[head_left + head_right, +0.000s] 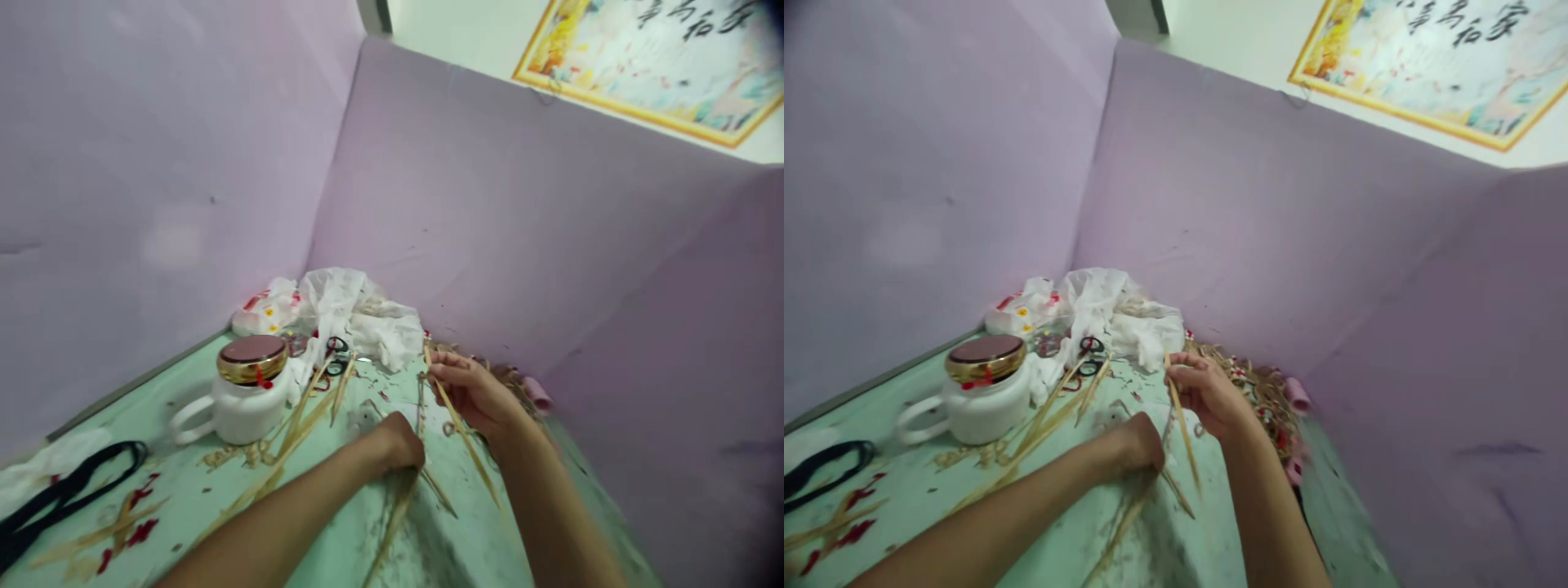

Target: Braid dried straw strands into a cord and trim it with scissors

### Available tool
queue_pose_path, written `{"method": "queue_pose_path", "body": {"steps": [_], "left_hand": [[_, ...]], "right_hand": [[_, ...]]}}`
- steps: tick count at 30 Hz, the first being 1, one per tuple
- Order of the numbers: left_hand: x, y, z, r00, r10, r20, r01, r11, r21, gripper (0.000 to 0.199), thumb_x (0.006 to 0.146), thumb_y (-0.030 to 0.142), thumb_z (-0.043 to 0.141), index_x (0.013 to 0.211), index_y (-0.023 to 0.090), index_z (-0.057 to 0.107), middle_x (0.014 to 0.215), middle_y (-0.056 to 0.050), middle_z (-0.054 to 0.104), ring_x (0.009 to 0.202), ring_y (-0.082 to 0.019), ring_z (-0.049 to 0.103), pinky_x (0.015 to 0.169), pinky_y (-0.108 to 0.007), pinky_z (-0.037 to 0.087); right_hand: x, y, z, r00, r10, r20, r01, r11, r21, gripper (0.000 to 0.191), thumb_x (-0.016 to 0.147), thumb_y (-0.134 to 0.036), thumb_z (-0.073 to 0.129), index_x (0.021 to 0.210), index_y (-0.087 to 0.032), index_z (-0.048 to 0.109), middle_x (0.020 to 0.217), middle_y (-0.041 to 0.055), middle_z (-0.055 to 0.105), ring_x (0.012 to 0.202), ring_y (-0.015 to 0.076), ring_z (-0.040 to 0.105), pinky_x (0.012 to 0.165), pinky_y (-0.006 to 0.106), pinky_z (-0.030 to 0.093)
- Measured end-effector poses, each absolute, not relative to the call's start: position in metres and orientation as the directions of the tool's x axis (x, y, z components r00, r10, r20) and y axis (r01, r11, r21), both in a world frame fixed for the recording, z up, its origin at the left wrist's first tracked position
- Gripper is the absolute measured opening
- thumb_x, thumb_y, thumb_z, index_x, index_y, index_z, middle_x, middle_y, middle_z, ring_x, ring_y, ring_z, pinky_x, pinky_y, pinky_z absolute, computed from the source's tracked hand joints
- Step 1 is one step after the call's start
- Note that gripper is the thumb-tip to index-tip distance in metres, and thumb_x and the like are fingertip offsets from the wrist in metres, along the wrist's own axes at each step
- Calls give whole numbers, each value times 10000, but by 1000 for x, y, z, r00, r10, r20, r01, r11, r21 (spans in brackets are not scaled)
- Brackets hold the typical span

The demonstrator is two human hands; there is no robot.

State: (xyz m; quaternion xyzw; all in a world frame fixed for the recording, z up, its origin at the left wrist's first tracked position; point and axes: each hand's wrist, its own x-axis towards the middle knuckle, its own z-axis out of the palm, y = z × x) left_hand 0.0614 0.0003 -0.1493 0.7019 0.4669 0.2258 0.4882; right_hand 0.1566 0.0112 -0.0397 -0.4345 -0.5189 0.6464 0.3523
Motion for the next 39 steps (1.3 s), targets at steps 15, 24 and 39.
{"method": "queue_pose_path", "body": {"steps": [15,24,39], "left_hand": [[50,-13,-125,400,825,-399,348,266,899,135,512,189,514,440,157,405,324,81,286,270,-27,175,314,-204,56],[51,-12,-128,414,802,-431,336,305,891,176,514,258,565,477,148,433,349,92,294,273,-11,176,319,-202,53],[50,-12,-126,416,805,-422,334,296,895,137,509,257,560,520,139,489,340,90,319,255,-14,183,292,-191,65]], "right_hand": [[214,-39,-124,-267,891,-368,232,-311,-922,87,599,-181,565,650,-132,513,432,-74,424,349,29,323,368,161,226],[213,-34,-133,-275,917,-288,478,-130,-869,148,609,-115,460,643,-132,603,405,-63,401,370,46,339,398,168,268],[201,-41,-129,-228,917,-327,256,-268,-929,145,630,-152,478,516,-122,565,394,-38,477,337,57,381,384,181,307]]}}
